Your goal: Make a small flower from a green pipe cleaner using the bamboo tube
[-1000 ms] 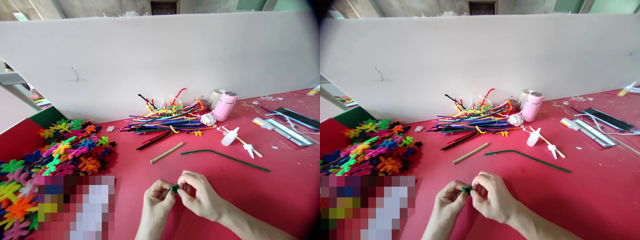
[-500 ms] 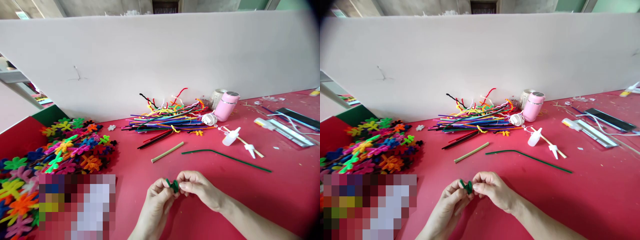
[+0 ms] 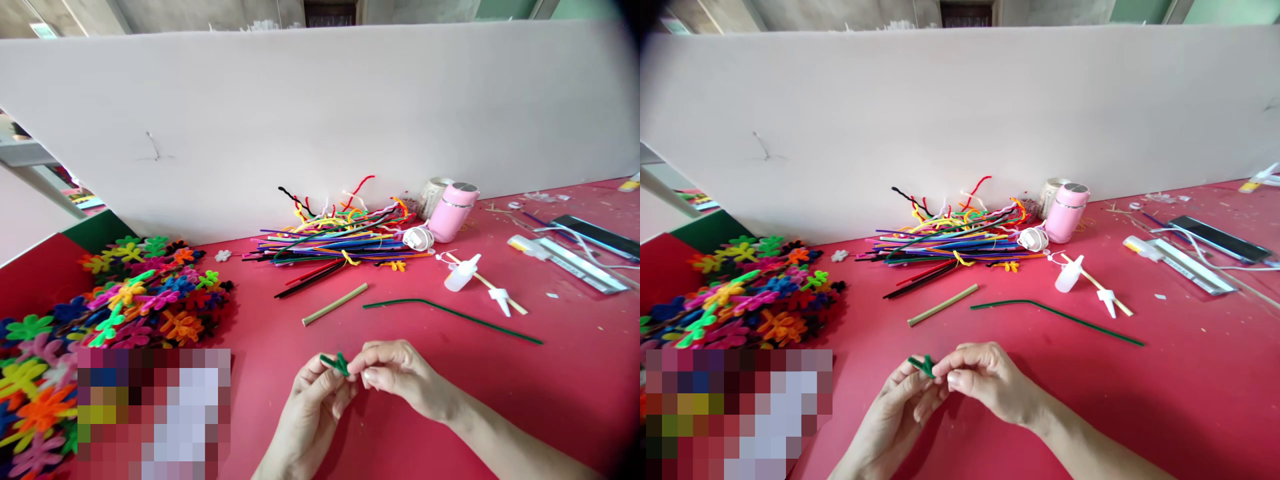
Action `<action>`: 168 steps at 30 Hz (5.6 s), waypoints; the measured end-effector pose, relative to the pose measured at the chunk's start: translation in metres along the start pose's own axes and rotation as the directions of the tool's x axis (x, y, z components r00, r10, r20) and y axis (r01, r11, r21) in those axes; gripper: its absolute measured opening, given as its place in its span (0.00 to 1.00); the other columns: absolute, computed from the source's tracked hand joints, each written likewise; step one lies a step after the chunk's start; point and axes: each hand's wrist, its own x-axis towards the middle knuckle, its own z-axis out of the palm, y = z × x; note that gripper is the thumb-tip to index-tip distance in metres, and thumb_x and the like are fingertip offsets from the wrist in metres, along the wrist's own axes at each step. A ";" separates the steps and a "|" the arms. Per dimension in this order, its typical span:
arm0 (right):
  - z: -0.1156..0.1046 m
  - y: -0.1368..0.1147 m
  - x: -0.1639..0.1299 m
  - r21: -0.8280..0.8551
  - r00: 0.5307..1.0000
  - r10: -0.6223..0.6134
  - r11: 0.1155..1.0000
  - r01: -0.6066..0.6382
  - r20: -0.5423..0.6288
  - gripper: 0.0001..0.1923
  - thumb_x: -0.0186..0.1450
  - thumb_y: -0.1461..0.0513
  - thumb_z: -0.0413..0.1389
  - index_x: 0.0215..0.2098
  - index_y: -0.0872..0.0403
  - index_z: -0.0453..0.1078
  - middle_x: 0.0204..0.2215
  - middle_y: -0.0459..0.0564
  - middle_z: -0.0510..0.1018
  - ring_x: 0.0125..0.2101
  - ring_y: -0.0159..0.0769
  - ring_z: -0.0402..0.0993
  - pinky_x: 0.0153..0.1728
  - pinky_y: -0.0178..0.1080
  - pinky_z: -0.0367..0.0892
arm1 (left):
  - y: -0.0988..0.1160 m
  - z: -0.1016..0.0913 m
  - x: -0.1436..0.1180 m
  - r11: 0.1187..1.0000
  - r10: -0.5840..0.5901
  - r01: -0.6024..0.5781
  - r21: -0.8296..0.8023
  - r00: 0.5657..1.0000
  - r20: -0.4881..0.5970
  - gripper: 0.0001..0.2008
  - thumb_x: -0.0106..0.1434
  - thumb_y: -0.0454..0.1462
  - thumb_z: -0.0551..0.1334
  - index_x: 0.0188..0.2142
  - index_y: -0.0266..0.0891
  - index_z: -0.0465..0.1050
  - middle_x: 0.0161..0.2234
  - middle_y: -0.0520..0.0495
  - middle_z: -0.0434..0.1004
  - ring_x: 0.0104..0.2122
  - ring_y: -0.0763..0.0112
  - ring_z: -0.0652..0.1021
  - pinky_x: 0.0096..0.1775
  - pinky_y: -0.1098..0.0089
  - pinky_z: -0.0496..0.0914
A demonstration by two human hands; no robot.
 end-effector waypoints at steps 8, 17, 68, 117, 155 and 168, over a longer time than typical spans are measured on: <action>0.006 -0.008 -0.007 -0.605 0.904 -0.385 0.680 0.414 0.187 0.17 0.60 0.69 0.47 0.47 0.54 0.65 0.27 0.49 0.73 0.26 0.33 0.64 0.30 0.37 0.61 | 0.003 -0.005 0.001 0.999 0.025 -0.024 -0.021 0.999 0.029 0.05 0.48 0.32 0.67 0.28 0.36 0.74 0.27 0.50 0.72 0.23 0.79 0.68 0.30 0.75 0.63; 0.009 -0.007 -0.010 -0.664 0.760 -0.633 0.507 0.550 0.146 0.14 0.56 0.72 0.49 0.39 0.58 0.67 0.21 0.49 0.72 0.21 0.31 0.61 0.26 0.37 0.60 | 0.007 -0.003 0.001 1.000 0.015 -0.012 -0.025 0.988 0.153 0.03 0.50 0.31 0.65 0.27 0.35 0.74 0.25 0.50 0.71 0.25 0.78 0.68 0.31 0.75 0.63; 0.010 -0.002 -0.005 -0.533 0.957 -0.288 0.813 0.232 -0.024 0.02 0.60 0.66 0.51 0.32 0.54 0.64 0.28 0.48 0.70 0.27 0.31 0.67 0.30 0.33 0.64 | -0.003 -0.006 0.000 -0.346 0.599 -0.497 0.796 0.536 0.595 0.09 0.52 0.26 0.57 0.32 0.38 0.69 0.28 0.45 0.75 0.28 0.68 0.75 0.32 0.68 0.71; 0.001 -0.008 0.000 -0.578 0.996 -0.024 0.816 -0.033 -0.091 0.07 0.54 0.69 0.52 0.22 0.54 0.59 0.19 0.41 0.63 0.19 0.27 0.60 0.20 0.30 0.57 | -0.003 -0.001 -0.006 -0.700 0.235 -0.515 0.494 0.488 0.841 0.14 0.59 0.25 0.47 0.26 0.35 0.68 0.26 0.46 0.72 0.26 0.71 0.73 0.46 0.59 0.67; 0.011 0.002 0.002 -0.389 0.960 -0.118 0.921 0.011 -0.254 0.05 0.62 0.64 0.50 0.36 0.55 0.66 0.30 0.48 0.74 0.31 0.32 0.71 0.33 0.31 0.67 | -0.002 0.000 0.002 0.600 0.513 -0.450 0.662 0.851 0.114 0.06 0.49 0.28 0.60 0.20 0.37 0.68 0.20 0.52 0.69 0.22 0.73 0.70 0.28 0.72 0.66; 0.011 -0.001 -0.001 -0.525 0.959 -0.238 0.842 0.124 -0.155 0.05 0.61 0.66 0.50 0.30 0.55 0.66 0.25 0.46 0.71 0.25 0.30 0.68 0.28 0.31 0.64 | -0.008 -0.002 0.004 0.872 0.306 -0.263 0.414 0.951 -0.039 0.06 0.44 0.32 0.68 0.19 0.35 0.70 0.16 0.53 0.70 0.18 0.77 0.69 0.25 0.75 0.62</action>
